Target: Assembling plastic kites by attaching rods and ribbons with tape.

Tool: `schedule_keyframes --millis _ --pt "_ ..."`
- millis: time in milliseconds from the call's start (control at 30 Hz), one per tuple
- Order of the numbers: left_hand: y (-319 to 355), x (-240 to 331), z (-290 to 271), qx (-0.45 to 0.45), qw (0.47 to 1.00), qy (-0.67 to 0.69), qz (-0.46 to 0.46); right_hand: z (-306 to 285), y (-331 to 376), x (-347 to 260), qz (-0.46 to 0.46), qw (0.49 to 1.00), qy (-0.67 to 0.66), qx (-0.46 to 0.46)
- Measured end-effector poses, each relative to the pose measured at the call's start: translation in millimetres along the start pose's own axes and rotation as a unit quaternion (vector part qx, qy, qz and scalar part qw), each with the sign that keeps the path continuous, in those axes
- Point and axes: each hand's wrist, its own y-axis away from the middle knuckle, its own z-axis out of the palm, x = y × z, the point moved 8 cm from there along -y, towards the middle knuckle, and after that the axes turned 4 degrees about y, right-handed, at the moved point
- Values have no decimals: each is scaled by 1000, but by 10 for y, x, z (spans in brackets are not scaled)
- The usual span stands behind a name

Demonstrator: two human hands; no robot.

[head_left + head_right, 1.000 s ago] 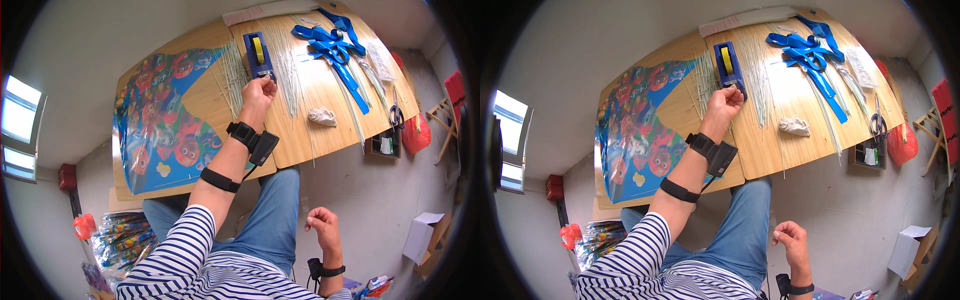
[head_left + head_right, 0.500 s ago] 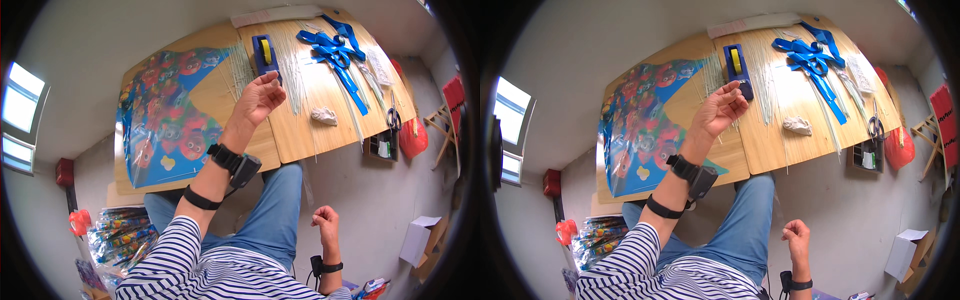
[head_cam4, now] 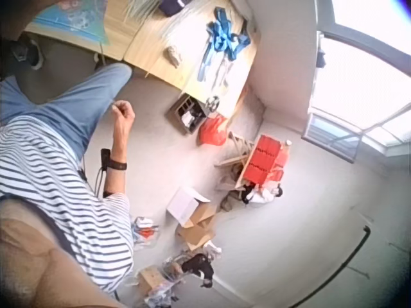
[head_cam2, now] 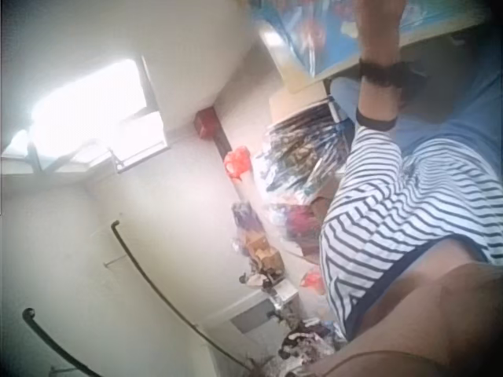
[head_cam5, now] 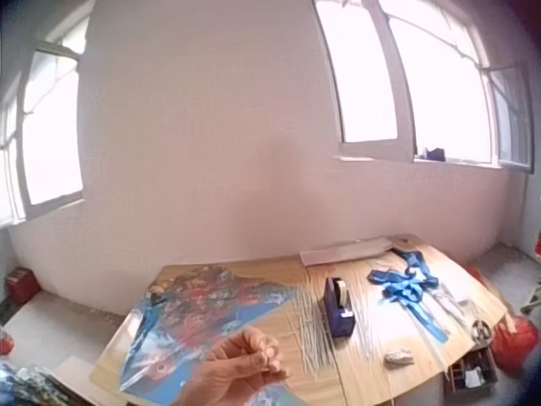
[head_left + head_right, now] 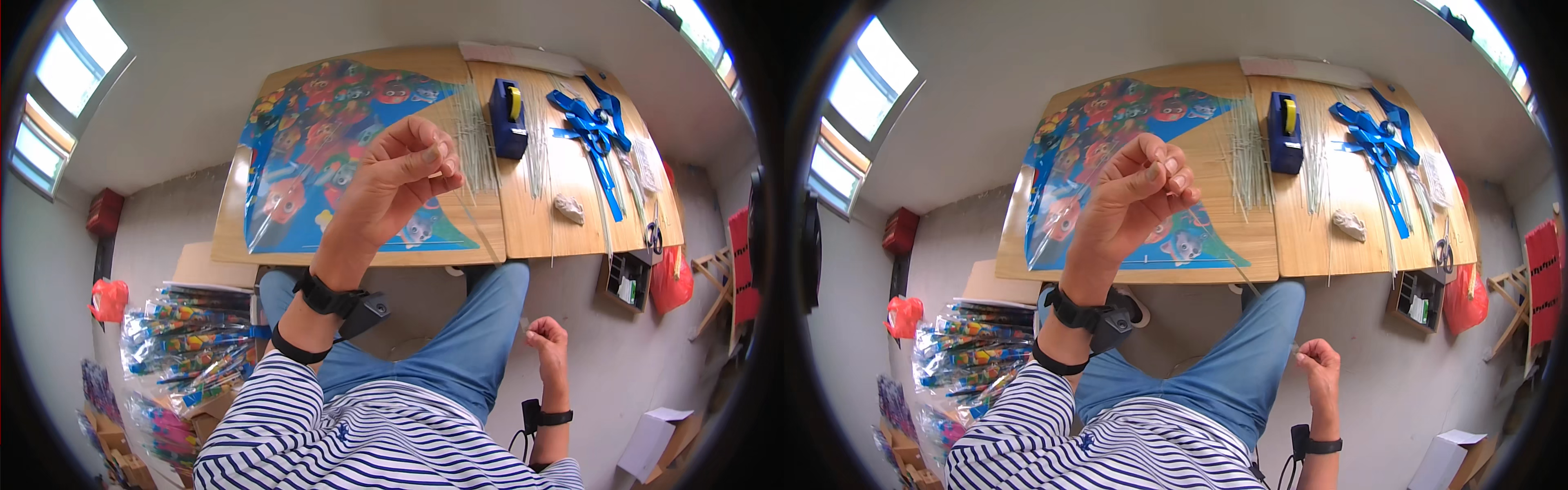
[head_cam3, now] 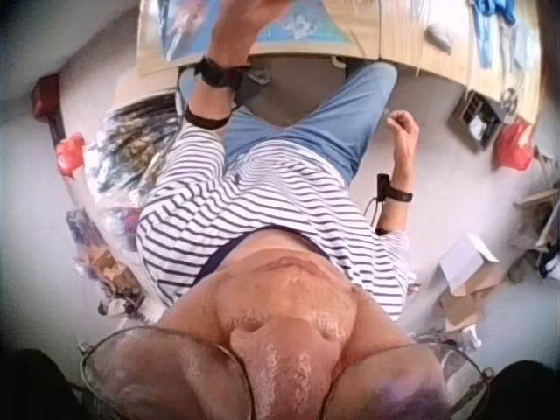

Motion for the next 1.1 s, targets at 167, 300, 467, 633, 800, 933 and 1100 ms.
schedule_keyframes --millis 167,300,467,633,800,933,1100 --pt "594 589 -152 62 993 -34 90 261 38 -383 -39 999 20 -31" --pt "1042 1014 -355 109 973 -71 188 502 19 -570 -58 995 10 -85" --pt "1524 1419 -480 89 960 -128 232 743 -54 -699 -65 989 40 -126" --pt "1857 1679 -531 152 933 -222 240 885 -94 -890 -82 985 67 -136" --pt "2087 1763 -664 220 893 -340 198 925 -188 -1042 -105 980 94 -144" --pt "2169 1798 -682 243 869 -374 213 988 -231 -1182 -136 976 95 -141" --pt "2254 1790 -757 269 882 -309 233 1078 -187 -1336 -131 981 72 -125"
